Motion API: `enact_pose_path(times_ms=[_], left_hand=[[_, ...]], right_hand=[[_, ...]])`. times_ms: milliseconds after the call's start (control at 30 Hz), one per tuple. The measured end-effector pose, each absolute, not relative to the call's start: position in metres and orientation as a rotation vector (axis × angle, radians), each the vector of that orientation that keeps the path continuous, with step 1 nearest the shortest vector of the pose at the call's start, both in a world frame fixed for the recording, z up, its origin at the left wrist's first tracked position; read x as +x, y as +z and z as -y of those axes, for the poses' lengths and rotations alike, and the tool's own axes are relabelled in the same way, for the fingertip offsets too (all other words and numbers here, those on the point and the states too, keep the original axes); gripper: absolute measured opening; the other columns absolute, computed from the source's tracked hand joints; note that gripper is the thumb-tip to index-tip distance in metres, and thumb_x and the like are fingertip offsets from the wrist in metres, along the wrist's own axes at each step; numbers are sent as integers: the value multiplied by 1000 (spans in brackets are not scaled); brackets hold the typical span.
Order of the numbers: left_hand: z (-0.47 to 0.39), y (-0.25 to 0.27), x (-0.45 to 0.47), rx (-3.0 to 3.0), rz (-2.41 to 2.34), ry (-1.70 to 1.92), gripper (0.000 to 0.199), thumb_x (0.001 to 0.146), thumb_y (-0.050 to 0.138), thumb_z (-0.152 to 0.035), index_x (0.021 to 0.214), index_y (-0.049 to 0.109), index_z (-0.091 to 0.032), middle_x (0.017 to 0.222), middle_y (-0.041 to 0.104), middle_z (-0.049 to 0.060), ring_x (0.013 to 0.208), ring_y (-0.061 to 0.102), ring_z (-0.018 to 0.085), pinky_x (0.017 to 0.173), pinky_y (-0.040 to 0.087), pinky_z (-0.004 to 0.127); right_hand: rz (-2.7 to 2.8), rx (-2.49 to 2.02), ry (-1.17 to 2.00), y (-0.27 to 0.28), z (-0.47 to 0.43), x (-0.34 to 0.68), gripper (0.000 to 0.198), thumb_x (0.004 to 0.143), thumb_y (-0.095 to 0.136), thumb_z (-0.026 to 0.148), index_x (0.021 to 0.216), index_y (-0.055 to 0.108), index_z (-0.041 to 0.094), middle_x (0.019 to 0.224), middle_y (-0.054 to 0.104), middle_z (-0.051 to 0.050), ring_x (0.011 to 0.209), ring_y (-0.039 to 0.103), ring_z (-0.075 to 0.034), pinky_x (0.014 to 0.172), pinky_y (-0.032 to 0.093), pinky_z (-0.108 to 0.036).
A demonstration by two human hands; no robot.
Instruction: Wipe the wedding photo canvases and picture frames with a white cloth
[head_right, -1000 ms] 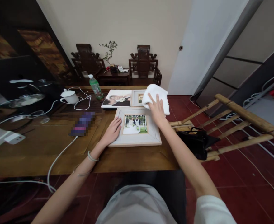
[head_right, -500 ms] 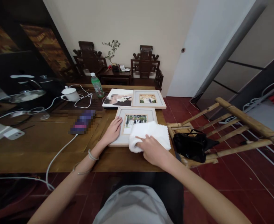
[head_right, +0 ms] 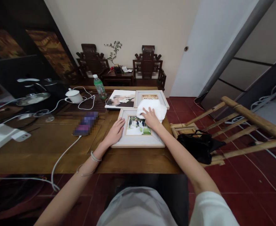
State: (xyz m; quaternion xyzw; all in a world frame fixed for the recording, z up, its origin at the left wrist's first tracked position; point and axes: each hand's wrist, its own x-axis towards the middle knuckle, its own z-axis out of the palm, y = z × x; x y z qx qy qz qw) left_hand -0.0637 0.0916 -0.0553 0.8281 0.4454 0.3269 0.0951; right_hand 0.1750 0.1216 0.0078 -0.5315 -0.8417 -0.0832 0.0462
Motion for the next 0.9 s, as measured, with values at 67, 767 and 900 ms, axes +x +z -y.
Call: enact_pose_path(times_ms=[67,767,900], left_hand=[[-92,-56,-63,2446,-1327,981,42,91,32,-19,129,49,-9,138,48,16,136,32,27,112,29,49],[-92,-55,-64,2439,-1322,977,43,91,33,-19,130,49,-10,137,48,15,136,33,26,112,29,50],[-91,-55,-64,2424,-1323,976,43,91,32,-19,130,48,-8,138,47,17,136,32,27,112,28,50]], right_hand=[[2678,-1557,-237,8,-110,175,58,71,40,-4,124,56,13,147,36,-13,134,27,-35,107,21,-56],[2569,-1481,-187,3,-102,176,57,69,40,-5,122,56,12,146,36,-13,138,21,-31,108,21,-56],[2596,-1528,-195,6,-114,174,58,69,40,-5,123,55,11,147,35,-13,137,20,-35,107,19,-60]])
